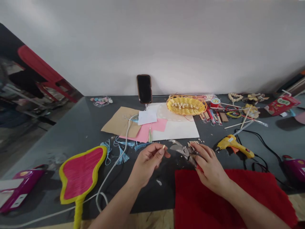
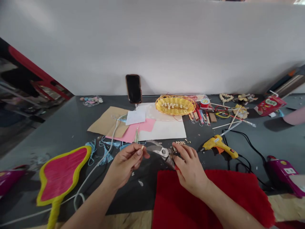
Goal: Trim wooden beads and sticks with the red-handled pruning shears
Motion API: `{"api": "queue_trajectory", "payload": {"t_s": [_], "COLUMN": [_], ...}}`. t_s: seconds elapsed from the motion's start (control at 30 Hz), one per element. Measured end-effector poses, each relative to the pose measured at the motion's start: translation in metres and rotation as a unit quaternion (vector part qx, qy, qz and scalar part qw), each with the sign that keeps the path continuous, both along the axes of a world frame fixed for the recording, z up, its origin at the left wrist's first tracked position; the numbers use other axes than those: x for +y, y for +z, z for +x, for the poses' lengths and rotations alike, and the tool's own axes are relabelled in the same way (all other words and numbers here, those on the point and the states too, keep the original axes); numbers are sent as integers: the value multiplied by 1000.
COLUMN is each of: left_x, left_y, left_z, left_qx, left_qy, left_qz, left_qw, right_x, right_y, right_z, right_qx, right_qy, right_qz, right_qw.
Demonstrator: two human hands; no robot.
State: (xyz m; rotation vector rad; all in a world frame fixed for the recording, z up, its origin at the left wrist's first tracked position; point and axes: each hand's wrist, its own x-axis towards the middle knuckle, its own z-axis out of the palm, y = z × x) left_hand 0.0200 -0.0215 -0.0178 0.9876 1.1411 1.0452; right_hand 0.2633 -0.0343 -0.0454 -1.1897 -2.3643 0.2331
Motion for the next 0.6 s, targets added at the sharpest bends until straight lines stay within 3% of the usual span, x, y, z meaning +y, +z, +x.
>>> {"api": "queue_trajectory", "payload": {"t_s": [0.6], "left_x": [-7], "left_y": [-3], "left_z": [11], "left_qx": [3], "left_qy": [-33], "left_qz": [-28], "left_qw": [999], "right_x": [-16], "right_y": [-1], "right_z": [-12], "right_qx": [-38], "right_qy": [-2], "right_qz": [-10], "right_qw": [999]}}
